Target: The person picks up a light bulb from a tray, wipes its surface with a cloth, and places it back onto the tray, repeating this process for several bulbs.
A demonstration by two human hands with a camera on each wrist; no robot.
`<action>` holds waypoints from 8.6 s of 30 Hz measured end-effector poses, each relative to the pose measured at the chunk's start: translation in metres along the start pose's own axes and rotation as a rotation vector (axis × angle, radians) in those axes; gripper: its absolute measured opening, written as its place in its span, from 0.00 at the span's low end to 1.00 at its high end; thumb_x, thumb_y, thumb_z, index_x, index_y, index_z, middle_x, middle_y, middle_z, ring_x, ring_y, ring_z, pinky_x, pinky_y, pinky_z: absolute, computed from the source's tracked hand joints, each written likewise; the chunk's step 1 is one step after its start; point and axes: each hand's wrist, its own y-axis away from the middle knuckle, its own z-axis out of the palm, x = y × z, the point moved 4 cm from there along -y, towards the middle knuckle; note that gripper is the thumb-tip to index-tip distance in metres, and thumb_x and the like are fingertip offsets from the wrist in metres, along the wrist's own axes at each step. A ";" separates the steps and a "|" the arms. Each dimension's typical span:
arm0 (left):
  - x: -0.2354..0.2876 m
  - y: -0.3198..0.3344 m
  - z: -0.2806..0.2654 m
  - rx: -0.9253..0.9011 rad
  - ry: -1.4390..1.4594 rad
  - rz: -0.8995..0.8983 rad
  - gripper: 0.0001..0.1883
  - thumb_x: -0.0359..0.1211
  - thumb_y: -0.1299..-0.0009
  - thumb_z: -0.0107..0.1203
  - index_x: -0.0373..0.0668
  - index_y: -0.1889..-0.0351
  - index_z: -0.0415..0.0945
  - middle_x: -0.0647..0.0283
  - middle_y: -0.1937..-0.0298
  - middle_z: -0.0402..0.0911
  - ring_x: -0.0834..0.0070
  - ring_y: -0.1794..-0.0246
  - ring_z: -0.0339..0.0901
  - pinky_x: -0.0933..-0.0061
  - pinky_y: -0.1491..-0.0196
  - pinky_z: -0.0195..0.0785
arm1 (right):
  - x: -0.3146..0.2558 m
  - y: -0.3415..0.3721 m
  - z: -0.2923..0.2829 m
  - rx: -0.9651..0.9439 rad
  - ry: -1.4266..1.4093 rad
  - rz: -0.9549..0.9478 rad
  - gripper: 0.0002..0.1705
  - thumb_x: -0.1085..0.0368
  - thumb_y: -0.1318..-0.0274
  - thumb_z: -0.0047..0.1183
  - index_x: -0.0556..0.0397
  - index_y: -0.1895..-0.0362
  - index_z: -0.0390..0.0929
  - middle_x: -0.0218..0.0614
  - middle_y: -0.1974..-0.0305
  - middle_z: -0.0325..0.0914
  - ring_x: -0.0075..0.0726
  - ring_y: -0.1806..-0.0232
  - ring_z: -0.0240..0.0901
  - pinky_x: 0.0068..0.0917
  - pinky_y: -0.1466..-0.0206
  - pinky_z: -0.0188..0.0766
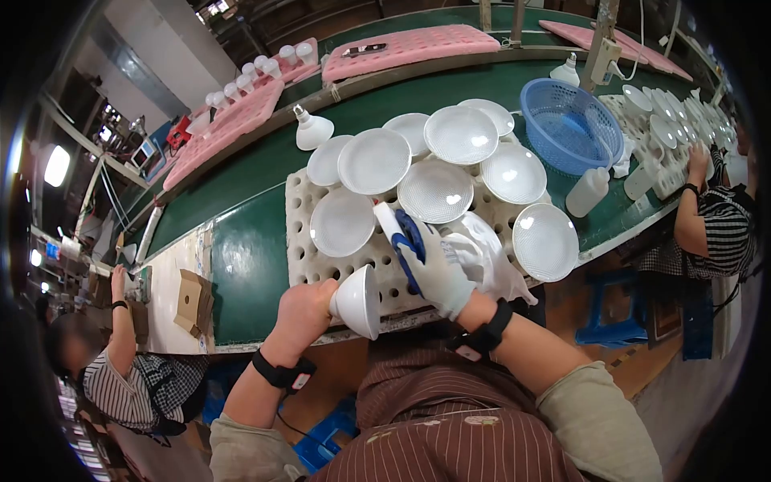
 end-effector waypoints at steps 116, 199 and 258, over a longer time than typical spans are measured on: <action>0.092 -0.014 0.007 -0.125 2.244 -0.550 0.08 0.25 0.27 0.52 0.45 0.69 0.67 0.73 0.80 0.61 0.85 0.85 0.55 0.81 0.81 0.49 | 0.033 0.065 -0.081 -0.226 0.573 -0.381 0.28 0.71 0.54 0.61 0.51 0.44 0.74 0.43 0.43 0.72 0.53 0.43 0.68 0.42 0.39 0.67; 0.060 0.013 0.065 0.313 1.636 -0.718 0.22 0.24 0.28 0.53 0.42 0.36 0.66 0.58 0.55 0.80 0.69 0.65 0.81 0.71 0.69 0.77 | 0.028 0.064 -0.272 0.757 0.301 -0.101 0.51 0.60 0.54 0.69 0.58 0.29 0.54 0.51 0.40 0.66 0.49 0.40 0.69 0.36 0.37 0.66; 0.055 0.031 0.038 0.526 1.546 -0.677 0.09 0.28 0.32 0.62 0.34 0.56 0.80 0.64 0.61 0.83 0.79 0.65 0.79 0.76 0.63 0.75 | -0.054 0.079 -0.100 -0.078 -0.186 0.194 0.52 0.59 0.73 0.79 0.63 0.40 0.68 0.37 0.51 0.75 0.31 0.51 0.73 0.30 0.49 0.74</action>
